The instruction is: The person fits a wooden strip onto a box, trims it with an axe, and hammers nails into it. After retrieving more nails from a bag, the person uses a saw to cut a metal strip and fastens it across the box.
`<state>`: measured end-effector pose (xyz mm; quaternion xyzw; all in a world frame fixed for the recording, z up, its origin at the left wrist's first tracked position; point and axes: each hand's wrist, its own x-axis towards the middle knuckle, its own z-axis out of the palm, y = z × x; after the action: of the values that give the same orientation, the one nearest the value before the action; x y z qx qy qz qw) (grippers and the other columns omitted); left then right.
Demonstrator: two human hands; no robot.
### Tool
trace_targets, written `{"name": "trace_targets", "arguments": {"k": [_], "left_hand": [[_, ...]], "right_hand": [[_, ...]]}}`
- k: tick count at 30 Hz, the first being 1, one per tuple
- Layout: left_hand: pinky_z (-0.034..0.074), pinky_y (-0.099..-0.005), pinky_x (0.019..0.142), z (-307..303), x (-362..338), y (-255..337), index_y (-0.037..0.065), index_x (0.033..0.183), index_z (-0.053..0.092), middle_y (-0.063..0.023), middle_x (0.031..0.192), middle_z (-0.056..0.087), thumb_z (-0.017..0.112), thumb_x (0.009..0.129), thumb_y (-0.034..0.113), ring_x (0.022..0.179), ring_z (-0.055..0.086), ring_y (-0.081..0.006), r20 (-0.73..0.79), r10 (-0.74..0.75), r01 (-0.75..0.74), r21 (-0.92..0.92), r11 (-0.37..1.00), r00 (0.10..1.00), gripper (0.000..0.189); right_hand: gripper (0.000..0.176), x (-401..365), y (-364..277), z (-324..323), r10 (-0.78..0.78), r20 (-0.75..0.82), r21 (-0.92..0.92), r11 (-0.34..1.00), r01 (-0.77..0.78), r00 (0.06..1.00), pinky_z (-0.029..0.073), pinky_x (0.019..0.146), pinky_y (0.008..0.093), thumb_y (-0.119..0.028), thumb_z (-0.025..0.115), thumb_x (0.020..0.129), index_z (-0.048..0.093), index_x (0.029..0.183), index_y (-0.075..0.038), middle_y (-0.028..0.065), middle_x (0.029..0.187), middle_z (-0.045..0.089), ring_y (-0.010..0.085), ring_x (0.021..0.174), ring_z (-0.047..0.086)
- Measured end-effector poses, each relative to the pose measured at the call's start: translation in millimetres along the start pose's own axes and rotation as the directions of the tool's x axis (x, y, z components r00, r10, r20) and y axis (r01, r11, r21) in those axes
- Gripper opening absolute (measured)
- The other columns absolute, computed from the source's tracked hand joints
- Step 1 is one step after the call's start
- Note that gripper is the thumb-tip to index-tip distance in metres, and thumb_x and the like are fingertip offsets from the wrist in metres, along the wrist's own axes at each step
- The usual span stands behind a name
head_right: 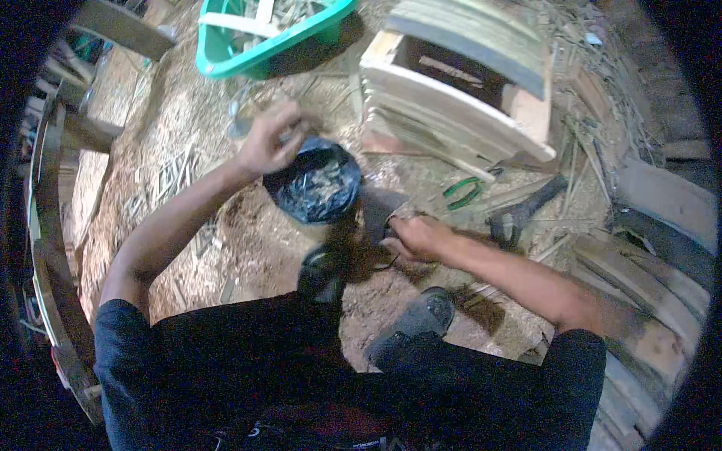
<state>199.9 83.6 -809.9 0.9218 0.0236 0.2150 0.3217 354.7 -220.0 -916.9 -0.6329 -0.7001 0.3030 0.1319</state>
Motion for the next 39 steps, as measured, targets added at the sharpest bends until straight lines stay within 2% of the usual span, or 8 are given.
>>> {"name": "trace_targets", "arguments": {"k": [2, 4, 6, 11, 17, 21, 34, 39], "left_hand": [[0.044, -0.043, 0.084, 21, -57, -25, 0.006, 0.102, 0.064, -0.0133, 0.093, 0.062, 0.059, 0.079, 0.006, 0.093, 0.058, -0.032, 0.207, 0.035, -0.029, -0.033, 0.999, 0.978, 0.023], [0.041, -0.049, 0.093, 47, -119, -34, 0.007, 0.112, 0.061, -0.0144, 0.115, 0.06, 0.058, 0.081, 0.01, 0.111, 0.054, -0.0315, 0.479, -0.162, 0.103, 0.147, 0.984, 0.863, 0.032], [0.025, -0.0563, 0.112, 71, -170, -44, 0.005, 0.14, 0.044, -0.0181, 0.143, 0.042, 0.054, 0.09, 0.027, 0.138, 0.036, -0.0323, 0.665, -0.19, 0.021, 0.253, 0.967, 0.722, 0.056], [0.017, -0.0591, 0.115, 94, -198, -8, 0.001, 0.149, 0.028, -0.0203, 0.151, 0.031, 0.036, 0.1, 0.05, 0.143, 0.026, -0.036, 0.543, -0.312, 0.082, 0.406, 0.91, 0.779, 0.07], [0.018, -0.0589, 0.115, 94, -186, -9, 0.002, 0.144, 0.04, -0.02, 0.147, 0.037, 0.038, 0.1, 0.047, 0.14, 0.03, -0.0354, 0.538, -0.284, 0.001, 0.467, 0.884, 0.794, 0.063], [0.018, -0.061, 0.114, 98, -190, -17, 0.01, 0.144, 0.044, -0.0158, 0.143, 0.042, 0.041, 0.1, 0.046, 0.136, 0.035, -0.0336, 0.498, -0.259, -0.017, 0.483, 0.876, 0.828, 0.057], [0.006, -0.0624, 0.117, 85, -153, -56, 0.019, 0.147, 0.042, -0.0032, 0.158, 0.03, 0.032, 0.1, 0.054, 0.149, 0.015, -0.0291, 0.451, -0.239, -0.086, 0.589, 0.803, 0.86, 0.06], [0.006, -0.0608, 0.118, 90, -160, -48, 0.015, 0.146, 0.042, -0.0055, 0.158, 0.03, 0.033, 0.101, 0.051, 0.149, 0.017, -0.0273, 0.471, -0.298, -0.043, 0.588, 0.808, 0.83, 0.058]], "right_hand": [[0.039, 8, 12, 7, 0.044, 0.045, 0.024, 0.999, -0.045, 0.998, 0.052, 0.061, 0.0521, -0.037, 0.06, 0.094, 0.052, 0.095, 0.001, 0.0266, 0.069, 0.061, 0.0455, 0.067, 0.063], [0.04, 15, 18, 20, 0.116, -0.009, 0.035, 0.993, -0.116, 0.993, 0.052, 0.067, 0.0501, -0.039, 0.059, 0.095, 0.054, 0.092, 0.001, 0.0279, 0.078, 0.063, 0.0444, 0.075, 0.063], [0.036, 24, -7, 7, 0.149, -0.055, -0.223, 0.962, -0.158, 0.987, 0.051, 0.074, 0.0474, -0.034, 0.059, 0.094, 0.055, 0.09, 0.001, 0.026, 0.087, 0.063, 0.0414, 0.085, 0.062], [0.017, 69, -52, -33, -0.186, -0.241, -0.327, 0.939, 0.101, 0.952, 0.047, 0.083, 0.0414, -0.015, 0.058, 0.086, 0.062, 0.093, 0.0, 0.0142, 0.094, 0.056, 0.0307, 0.093, 0.057], [0.013, 159, -26, 23, -0.459, -0.388, -0.153, 0.887, 0.435, 0.799, 0.046, 0.082, 0.0408, -0.011, 0.058, 0.085, 0.065, 0.094, -0.005, 0.0109, 0.099, 0.057, 0.0291, 0.097, 0.055], [0.025, 153, -17, 31, -0.136, -0.174, -0.216, 0.972, 0.096, 0.975, 0.042, 0.091, 0.0438, -0.019, 0.07, 0.079, 0.067, 0.099, -0.006, 0.0104, 0.107, 0.058, 0.0293, 0.109, 0.053], [0.052, 149, 0, 5, -0.111, -0.231, -0.257, 0.965, 0.05, 0.967, 0.043, 0.091, 0.043, -0.033, 0.083, 0.07, 0.067, 0.116, -0.014, 0.009, 0.11, 0.057, 0.0291, 0.109, 0.053], [0.038, 145, 6, 15, -0.076, -0.279, -0.131, 0.991, 0.041, 0.957, 0.043, 0.089, 0.0456, -0.03, 0.077, 0.078, 0.07, 0.111, -0.013, 0.0107, 0.104, 0.057, 0.0306, 0.106, 0.054]]}}
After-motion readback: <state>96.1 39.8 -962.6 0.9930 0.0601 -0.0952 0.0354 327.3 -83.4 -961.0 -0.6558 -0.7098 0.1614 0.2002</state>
